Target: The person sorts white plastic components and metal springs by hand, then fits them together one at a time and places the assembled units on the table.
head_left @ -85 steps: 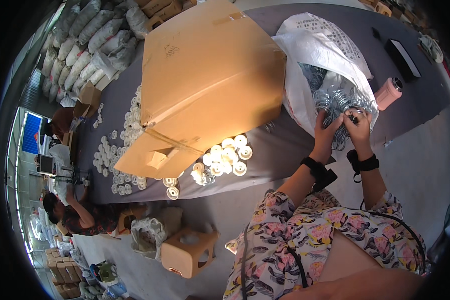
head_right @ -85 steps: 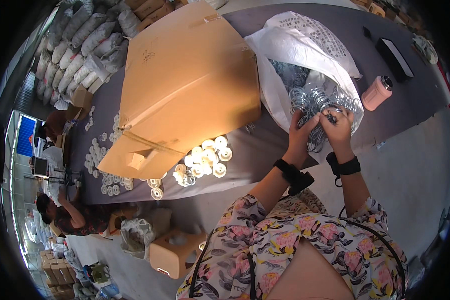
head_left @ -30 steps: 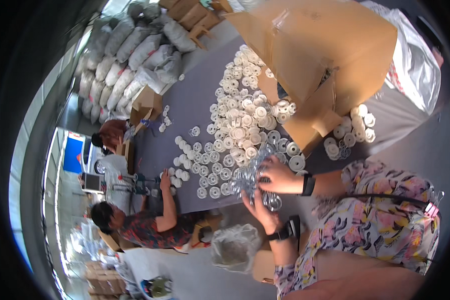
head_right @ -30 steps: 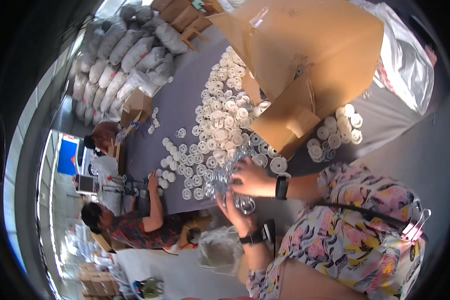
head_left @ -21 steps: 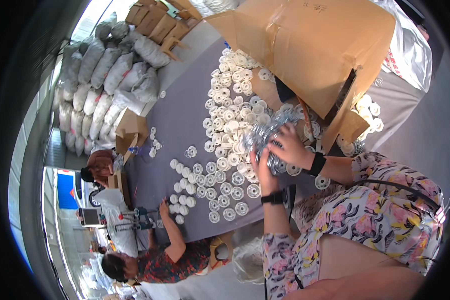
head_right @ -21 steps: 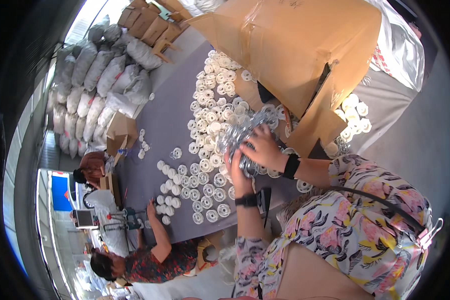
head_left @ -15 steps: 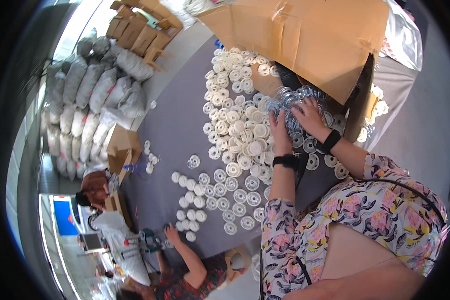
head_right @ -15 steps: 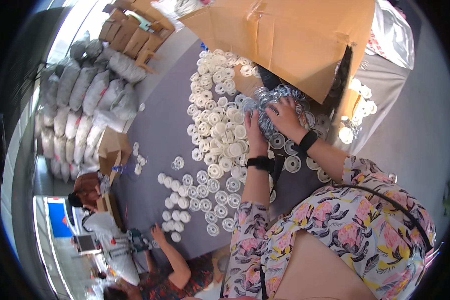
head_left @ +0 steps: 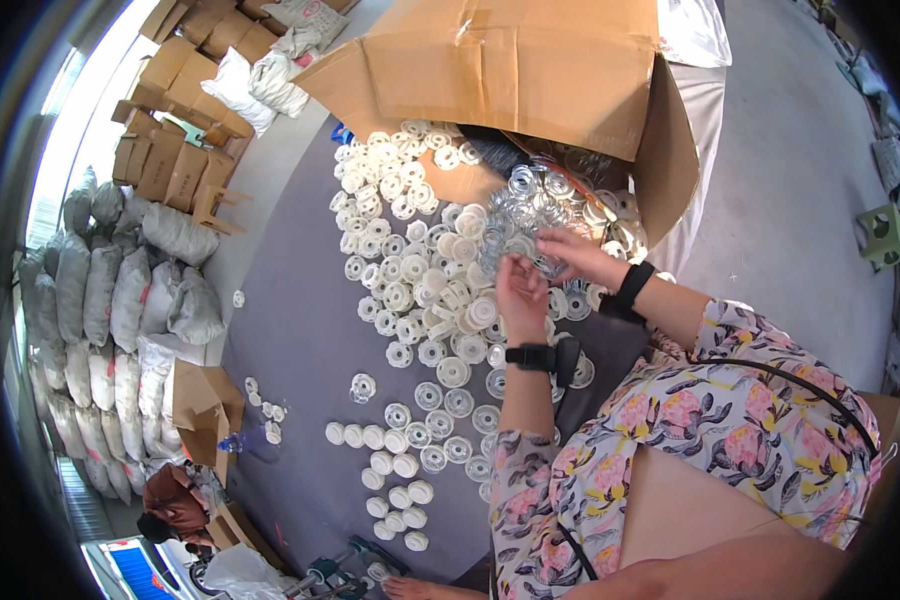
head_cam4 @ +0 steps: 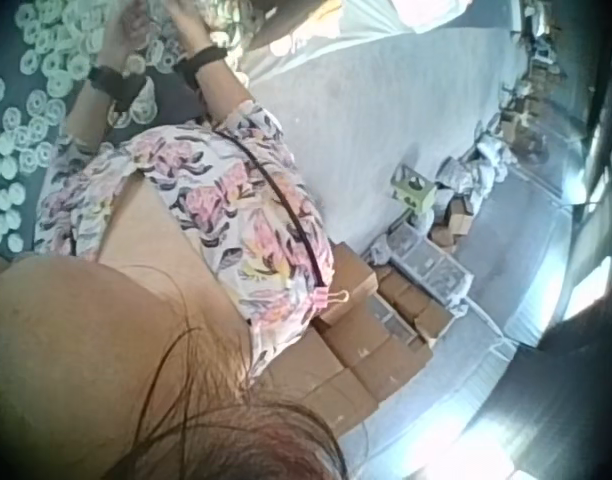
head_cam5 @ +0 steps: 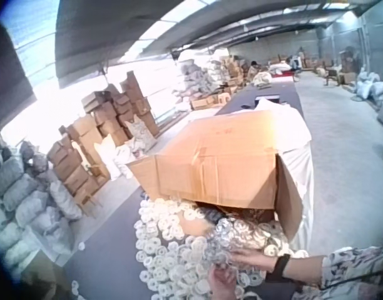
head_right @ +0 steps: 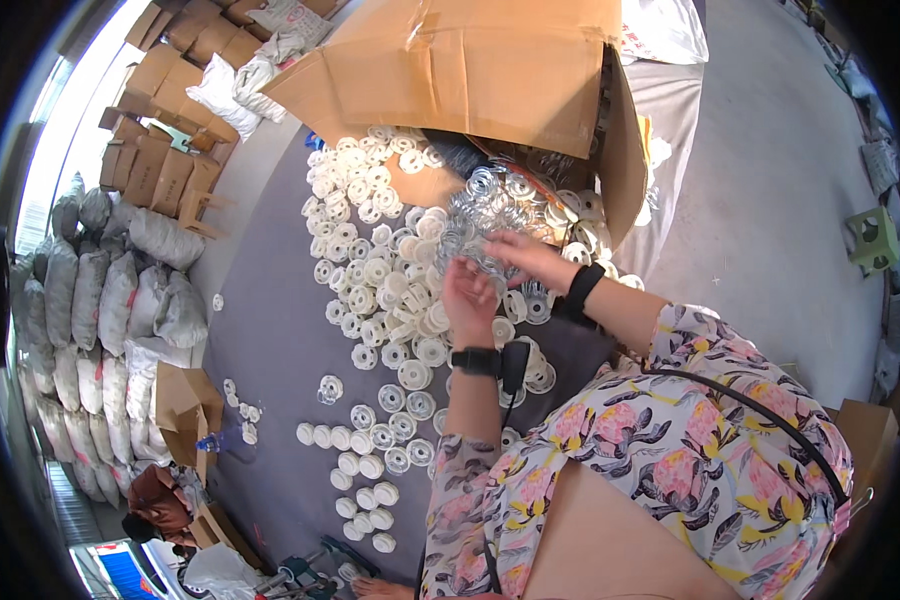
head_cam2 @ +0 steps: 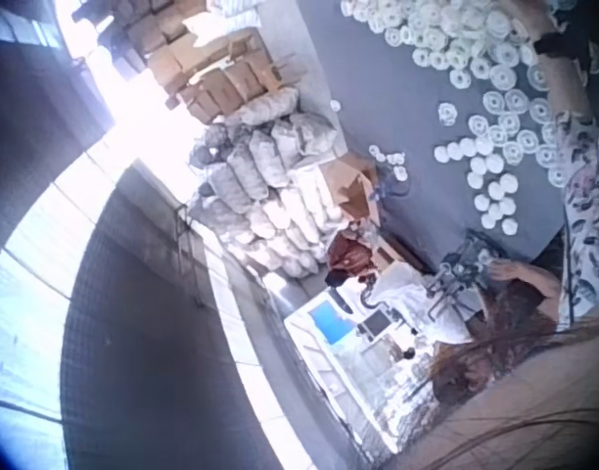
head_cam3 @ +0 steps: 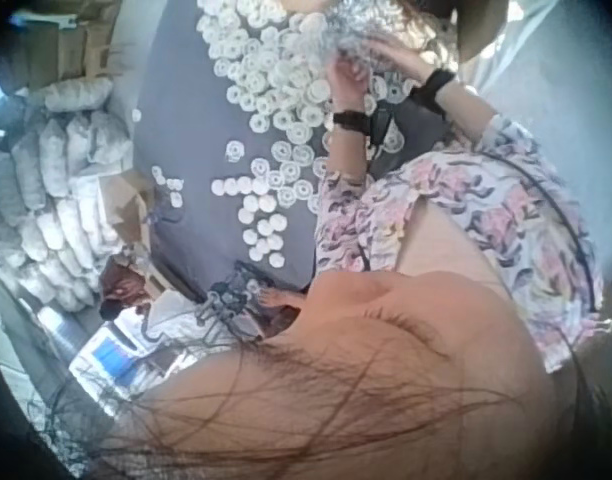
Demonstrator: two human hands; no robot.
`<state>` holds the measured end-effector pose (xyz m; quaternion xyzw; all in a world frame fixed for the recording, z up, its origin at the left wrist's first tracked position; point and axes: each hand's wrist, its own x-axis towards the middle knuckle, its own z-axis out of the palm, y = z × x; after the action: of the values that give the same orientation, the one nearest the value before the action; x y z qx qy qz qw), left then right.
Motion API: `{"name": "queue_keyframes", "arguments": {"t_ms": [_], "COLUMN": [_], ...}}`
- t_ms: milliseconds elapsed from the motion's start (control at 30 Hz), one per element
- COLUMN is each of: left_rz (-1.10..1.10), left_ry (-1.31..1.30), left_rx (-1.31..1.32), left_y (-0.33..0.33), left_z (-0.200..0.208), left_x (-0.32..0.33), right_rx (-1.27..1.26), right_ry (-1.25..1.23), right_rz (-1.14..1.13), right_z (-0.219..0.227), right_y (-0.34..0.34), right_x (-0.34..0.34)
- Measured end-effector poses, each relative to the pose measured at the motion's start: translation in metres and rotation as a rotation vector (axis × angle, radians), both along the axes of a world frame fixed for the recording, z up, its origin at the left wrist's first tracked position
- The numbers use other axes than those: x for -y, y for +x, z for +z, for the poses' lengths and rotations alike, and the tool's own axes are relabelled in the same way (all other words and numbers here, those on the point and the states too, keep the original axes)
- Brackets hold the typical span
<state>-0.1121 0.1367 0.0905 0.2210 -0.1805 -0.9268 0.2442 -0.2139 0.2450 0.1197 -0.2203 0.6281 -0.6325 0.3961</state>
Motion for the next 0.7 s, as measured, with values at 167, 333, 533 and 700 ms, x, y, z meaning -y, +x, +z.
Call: {"name": "queue_keyframes", "arguments": {"t_ms": [167, 333, 533, 700], "left_rz": [-0.073, 0.032, 0.079, -0.005], "left_ry": [0.013, -0.539, -1.647, -1.148], "left_rx": [0.111, 0.580, 1.102, 1.034], "left_y": [0.057, 0.129, 0.188, 0.221], "left_z": [-0.026, -0.035, -0.004, -0.037], "left_x": [-0.059, -0.090, -0.076, -0.064], "right_rx": [0.489, 0.428, -0.079, 0.013], "right_ry": [0.164, 0.335, 0.313, 0.251], "right_rz": [0.020, 0.181, 0.496, 0.693], "right_z": [-0.045, -0.081, -0.100, -0.098], "right_y": [0.065, 0.115, 0.162, 0.188], "right_x": [-0.024, -0.017, 0.009, 0.024]}}
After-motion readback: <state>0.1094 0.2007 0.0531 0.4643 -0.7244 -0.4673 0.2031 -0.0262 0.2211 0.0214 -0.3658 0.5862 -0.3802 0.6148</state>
